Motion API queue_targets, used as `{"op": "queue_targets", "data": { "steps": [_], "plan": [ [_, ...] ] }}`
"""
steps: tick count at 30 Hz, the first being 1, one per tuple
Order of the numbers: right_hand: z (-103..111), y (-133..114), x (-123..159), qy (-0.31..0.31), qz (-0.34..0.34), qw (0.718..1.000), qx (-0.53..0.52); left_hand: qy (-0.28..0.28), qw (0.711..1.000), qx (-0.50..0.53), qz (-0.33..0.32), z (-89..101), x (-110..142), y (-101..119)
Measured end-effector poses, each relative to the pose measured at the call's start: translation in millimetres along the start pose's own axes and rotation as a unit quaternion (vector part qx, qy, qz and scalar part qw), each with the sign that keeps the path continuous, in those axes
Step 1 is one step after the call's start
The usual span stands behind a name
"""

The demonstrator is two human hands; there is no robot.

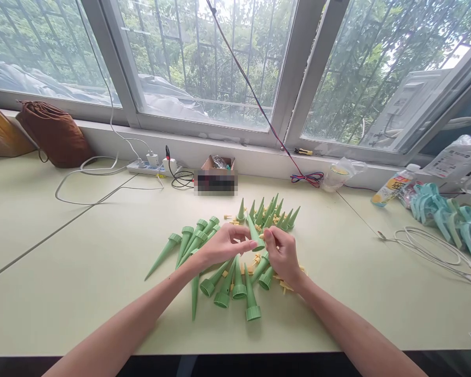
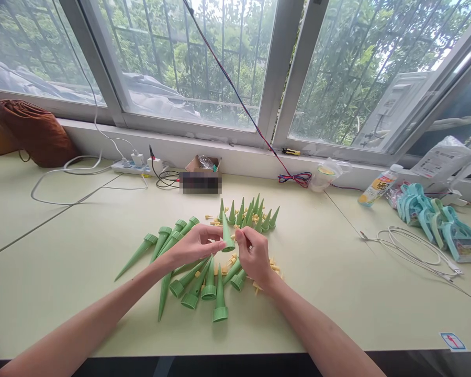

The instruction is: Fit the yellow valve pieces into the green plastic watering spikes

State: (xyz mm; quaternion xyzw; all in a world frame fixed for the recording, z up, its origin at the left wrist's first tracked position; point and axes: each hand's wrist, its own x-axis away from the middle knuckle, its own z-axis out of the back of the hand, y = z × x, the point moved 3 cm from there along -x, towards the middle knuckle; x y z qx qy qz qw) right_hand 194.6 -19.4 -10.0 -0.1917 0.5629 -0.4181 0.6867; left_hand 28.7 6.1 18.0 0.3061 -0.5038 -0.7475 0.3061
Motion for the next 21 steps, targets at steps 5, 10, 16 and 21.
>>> {"op": "queue_targets", "data": {
  "steps": [5, 10, 16, 21],
  "plan": [
    [1.1, -0.8, -2.3, 0.002, -0.002, 1.000, 0.008, 0.052, 0.991, -0.103, -0.063, 0.7, 1.9, 4.4],
    [1.5, -1.6, -3.4, -0.001, 0.001, 1.000, 0.010, 0.083, 0.969, -0.187, -0.136, -3.4, 2.7, -0.6],
    [0.9, -0.4, -2.7, -0.002, 0.006, 1.000, 0.011, 0.108, 0.949, -0.224, -0.196, -5.6, 3.7, 1.5],
    [1.4, 0.1, -3.5, 0.003, 0.017, 1.000, 0.021, 0.104, 0.951, -0.226, -0.186, -6.1, 4.2, 2.1]
  ]
}}
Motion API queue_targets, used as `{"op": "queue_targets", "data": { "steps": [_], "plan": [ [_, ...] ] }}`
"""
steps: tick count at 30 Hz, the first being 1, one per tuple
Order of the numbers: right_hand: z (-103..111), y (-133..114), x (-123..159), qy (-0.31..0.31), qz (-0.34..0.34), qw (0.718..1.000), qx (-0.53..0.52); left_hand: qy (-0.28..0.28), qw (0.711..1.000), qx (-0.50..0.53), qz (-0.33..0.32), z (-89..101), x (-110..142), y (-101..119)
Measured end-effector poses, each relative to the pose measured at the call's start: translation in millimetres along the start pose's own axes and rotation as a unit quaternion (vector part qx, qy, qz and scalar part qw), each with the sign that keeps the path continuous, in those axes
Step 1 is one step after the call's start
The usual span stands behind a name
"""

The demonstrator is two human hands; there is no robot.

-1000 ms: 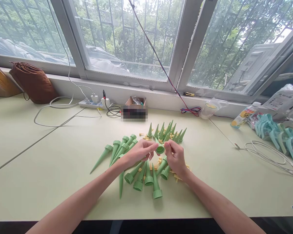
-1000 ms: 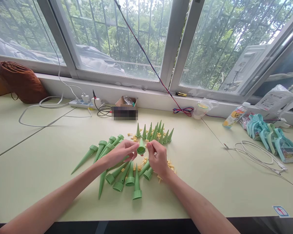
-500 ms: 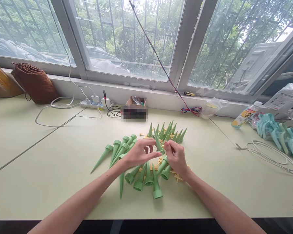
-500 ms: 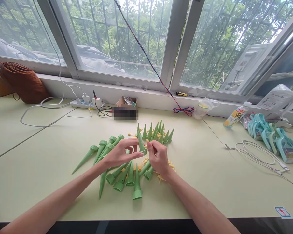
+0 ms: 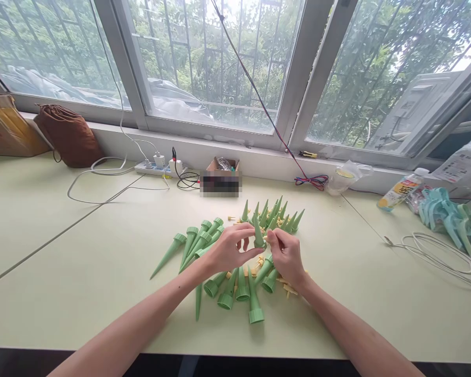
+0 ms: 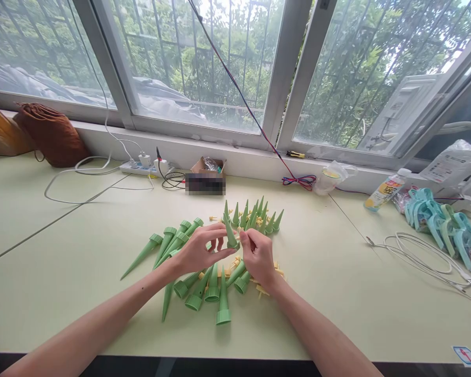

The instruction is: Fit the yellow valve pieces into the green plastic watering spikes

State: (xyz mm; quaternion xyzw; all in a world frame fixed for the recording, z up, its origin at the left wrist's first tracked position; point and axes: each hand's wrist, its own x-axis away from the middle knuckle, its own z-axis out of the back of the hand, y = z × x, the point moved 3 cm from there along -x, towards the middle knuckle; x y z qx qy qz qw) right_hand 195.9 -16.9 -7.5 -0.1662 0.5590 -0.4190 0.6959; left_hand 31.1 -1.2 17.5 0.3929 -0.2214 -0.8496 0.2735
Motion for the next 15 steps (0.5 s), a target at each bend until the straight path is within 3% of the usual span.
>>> {"op": "queue_targets", "data": {
  "steps": [15],
  "plan": [
    [-0.5, -8.2, 0.0, 0.027, 0.055, 0.996, 0.066, -0.015, 0.999, 0.020, 0.036, -3.6, 1.3, -7.0]
  ]
}}
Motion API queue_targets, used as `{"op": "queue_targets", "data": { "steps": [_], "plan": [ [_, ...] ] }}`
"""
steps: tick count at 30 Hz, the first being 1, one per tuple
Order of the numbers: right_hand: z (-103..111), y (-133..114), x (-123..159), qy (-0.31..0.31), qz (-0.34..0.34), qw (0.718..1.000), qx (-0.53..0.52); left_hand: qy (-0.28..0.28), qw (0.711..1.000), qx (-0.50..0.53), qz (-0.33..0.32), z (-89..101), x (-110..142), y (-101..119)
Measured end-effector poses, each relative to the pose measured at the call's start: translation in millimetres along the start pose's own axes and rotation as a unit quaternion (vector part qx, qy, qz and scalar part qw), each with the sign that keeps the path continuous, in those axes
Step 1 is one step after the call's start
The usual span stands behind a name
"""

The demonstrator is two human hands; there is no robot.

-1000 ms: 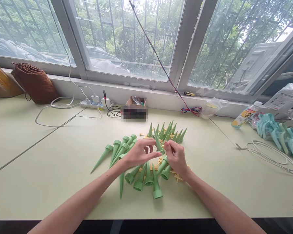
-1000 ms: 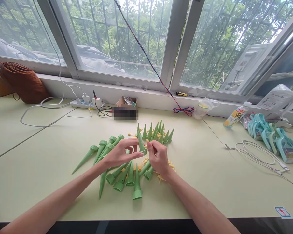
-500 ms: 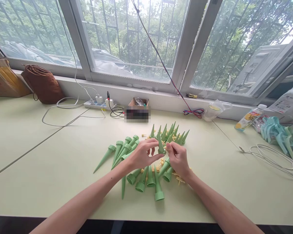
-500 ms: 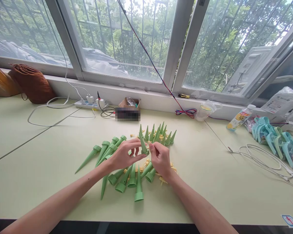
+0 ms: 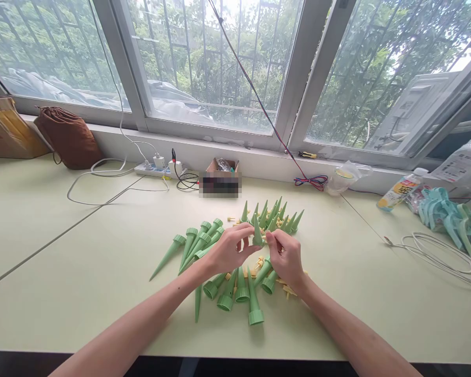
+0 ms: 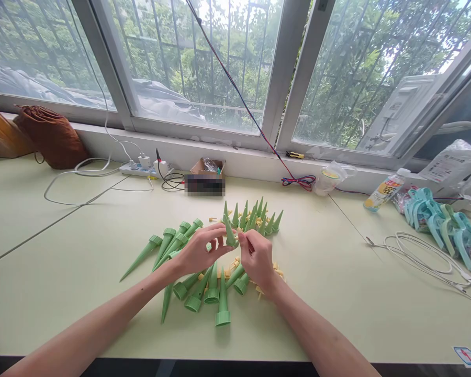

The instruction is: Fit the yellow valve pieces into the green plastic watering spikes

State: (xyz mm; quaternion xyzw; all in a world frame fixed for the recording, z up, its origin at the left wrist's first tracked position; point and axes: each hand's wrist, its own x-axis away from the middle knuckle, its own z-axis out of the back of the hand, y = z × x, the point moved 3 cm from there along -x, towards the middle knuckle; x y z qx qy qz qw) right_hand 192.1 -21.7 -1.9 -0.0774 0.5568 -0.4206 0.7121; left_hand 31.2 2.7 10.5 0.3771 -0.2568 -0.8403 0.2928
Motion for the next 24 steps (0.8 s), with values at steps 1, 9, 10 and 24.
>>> {"op": "queue_targets", "data": {
  "steps": [1, 9, 10, 24],
  "plan": [
    [-0.1, 0.1, -0.1, -0.001, -0.001, 1.000, 0.002, 0.001, 1.000, 0.000, -0.001, -0.2, 0.2, -0.7],
    [-1.5, 2.8, -1.2, -0.019, -0.030, 0.999, -0.026, -0.003, 1.000, -0.007, -0.013, -1.1, 1.6, -3.2],
    [-1.6, 3.0, -1.2, -0.020, -0.033, 0.999, -0.029, -0.001, 1.000, -0.011, -0.018, -1.0, 1.6, -2.9],
    [-5.1, 7.2, 2.5, -0.042, -0.089, 0.993, -0.072, 0.064, 0.982, -0.085, -0.154, 1.0, 6.6, -4.2]
  ]
}}
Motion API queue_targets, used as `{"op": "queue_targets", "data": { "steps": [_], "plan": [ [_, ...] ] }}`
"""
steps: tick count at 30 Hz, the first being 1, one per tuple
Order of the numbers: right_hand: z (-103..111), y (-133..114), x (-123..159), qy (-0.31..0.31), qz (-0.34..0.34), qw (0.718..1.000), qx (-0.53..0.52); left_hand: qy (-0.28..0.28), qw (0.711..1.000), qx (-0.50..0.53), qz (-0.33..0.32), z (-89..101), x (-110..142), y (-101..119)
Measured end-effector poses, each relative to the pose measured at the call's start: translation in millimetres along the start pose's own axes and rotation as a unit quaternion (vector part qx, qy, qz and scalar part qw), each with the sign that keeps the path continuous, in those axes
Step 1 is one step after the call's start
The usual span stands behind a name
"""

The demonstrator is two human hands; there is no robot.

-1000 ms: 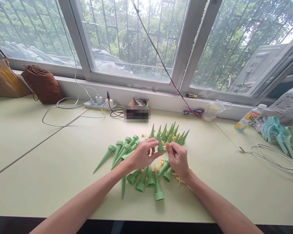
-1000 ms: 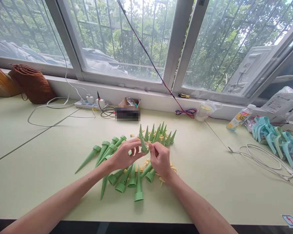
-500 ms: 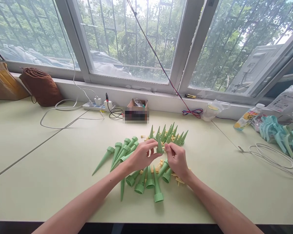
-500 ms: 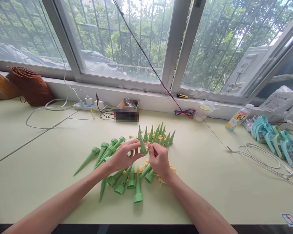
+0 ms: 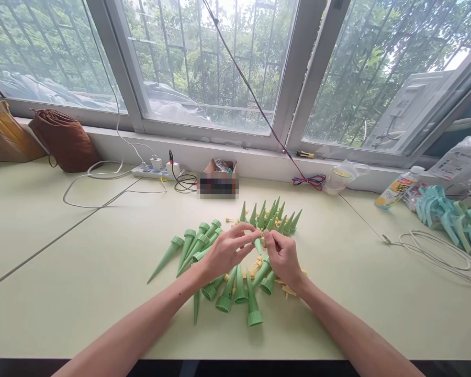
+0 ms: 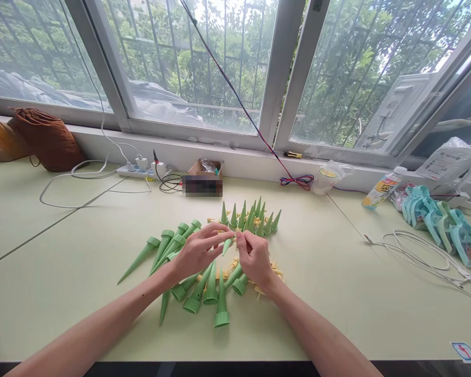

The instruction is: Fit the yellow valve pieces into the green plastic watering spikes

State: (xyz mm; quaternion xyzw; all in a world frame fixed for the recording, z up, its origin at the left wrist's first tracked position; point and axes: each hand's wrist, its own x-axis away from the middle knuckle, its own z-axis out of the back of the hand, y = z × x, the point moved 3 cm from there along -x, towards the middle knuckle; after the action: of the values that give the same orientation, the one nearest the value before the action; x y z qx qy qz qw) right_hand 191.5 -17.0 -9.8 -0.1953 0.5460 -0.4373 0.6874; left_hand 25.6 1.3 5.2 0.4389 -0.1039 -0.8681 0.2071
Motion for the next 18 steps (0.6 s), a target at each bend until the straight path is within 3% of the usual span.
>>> {"op": "queue_targets", "data": {
  "steps": [3, 7, 12, 14, 18],
  "plan": [
    [-1, 0, 0, 0.002, -0.006, 1.000, -0.008, 0.003, 1.000, 0.008, 0.030, -0.3, -1, -1],
    [1, -1, -1, 0.015, 0.000, 1.000, 0.000, -0.016, 0.990, 0.050, 0.131, -0.4, -5, -2],
    [7, -1, -2, 0.065, 0.005, 0.998, 0.009, 0.006, 0.948, 0.149, 0.281, 6.5, -11, -4],
    [8, -2, -2, 0.068, 0.012, 0.998, 0.012, -0.019, 0.924, 0.204, 0.324, 6.5, -13, -5],
    [5, -4, -1, 0.052, 0.035, 0.998, 0.019, -0.126, 0.867, 0.298, 0.378, -0.3, -10, -4]
  ]
}}
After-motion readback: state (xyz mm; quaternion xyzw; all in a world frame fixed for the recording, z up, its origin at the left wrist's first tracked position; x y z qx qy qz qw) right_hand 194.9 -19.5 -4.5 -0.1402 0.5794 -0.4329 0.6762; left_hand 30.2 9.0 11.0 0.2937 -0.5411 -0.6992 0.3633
